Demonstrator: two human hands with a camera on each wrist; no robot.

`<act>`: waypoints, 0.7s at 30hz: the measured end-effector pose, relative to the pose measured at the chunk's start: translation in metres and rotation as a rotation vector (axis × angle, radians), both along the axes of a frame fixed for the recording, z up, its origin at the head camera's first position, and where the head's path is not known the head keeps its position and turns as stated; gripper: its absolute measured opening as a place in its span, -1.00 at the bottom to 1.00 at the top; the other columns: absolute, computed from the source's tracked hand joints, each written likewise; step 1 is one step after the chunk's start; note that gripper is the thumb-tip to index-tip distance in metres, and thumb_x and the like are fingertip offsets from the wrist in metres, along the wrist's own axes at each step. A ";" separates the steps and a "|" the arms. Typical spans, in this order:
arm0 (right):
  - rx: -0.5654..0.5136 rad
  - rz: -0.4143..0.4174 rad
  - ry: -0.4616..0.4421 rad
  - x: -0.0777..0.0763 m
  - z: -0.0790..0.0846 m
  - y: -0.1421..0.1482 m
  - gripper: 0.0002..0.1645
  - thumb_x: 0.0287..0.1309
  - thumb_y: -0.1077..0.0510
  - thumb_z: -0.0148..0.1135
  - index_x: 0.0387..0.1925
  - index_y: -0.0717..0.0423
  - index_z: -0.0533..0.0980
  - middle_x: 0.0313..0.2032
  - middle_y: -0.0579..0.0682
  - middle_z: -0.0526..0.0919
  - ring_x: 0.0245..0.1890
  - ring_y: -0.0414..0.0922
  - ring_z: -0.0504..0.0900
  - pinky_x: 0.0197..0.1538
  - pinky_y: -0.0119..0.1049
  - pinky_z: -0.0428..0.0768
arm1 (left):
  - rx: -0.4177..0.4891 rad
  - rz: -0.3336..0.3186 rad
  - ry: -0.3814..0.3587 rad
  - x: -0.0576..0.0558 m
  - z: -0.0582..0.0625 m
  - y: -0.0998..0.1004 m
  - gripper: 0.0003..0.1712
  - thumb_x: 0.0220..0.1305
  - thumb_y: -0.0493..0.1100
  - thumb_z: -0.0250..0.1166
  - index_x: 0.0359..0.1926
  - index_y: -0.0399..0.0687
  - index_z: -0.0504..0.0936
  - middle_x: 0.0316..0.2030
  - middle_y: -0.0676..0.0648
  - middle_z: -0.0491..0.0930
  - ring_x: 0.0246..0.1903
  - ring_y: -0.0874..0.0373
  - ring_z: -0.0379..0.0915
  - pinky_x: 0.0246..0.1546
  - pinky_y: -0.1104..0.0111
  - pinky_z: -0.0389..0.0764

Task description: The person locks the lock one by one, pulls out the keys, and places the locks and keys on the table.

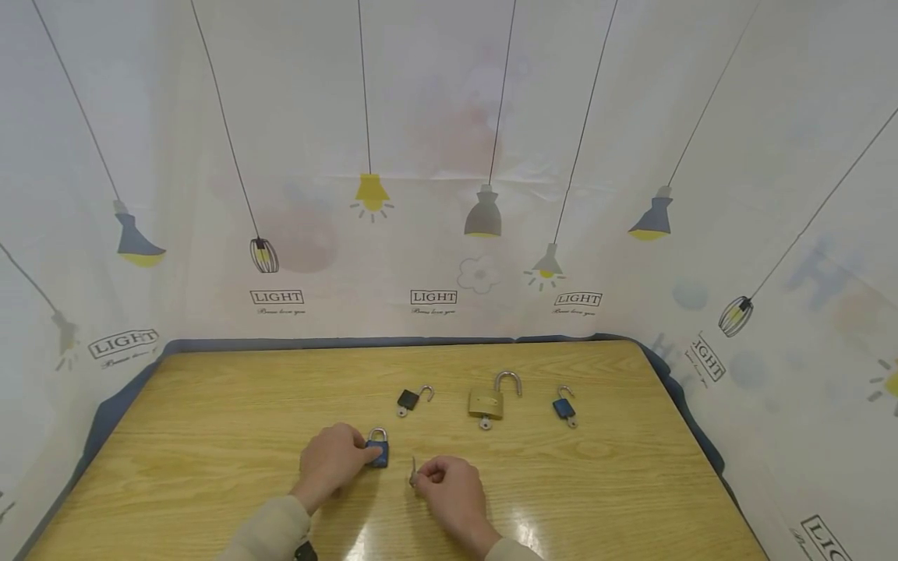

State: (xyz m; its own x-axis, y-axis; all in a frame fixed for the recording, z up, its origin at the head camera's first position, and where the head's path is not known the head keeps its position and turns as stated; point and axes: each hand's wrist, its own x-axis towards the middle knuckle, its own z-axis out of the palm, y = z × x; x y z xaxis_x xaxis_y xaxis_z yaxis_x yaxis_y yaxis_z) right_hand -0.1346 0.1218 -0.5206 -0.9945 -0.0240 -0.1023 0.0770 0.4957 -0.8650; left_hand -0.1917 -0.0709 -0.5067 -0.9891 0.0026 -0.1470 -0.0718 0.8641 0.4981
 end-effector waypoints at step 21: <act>0.042 0.078 0.002 -0.002 -0.006 -0.012 -0.95 0.00 0.09 0.36 -0.50 -0.07 0.63 -0.46 -0.20 0.65 -0.44 -0.22 0.52 -0.30 -0.23 0.50 | -0.088 -0.030 0.035 -0.004 -0.001 -0.005 -0.64 0.04 0.18 0.40 -0.48 -0.01 0.67 -0.61 0.09 0.55 -0.65 0.23 0.34 -0.63 0.38 0.37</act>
State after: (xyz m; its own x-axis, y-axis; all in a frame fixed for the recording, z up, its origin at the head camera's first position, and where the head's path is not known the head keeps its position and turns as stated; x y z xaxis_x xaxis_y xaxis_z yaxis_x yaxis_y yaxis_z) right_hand -0.1368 0.1096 -0.5265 -0.9899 -0.0972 -0.1033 0.0353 0.5363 -0.8433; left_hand -0.1953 -0.0761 -0.5076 -0.9934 0.0206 -0.1129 -0.0292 0.9060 0.4223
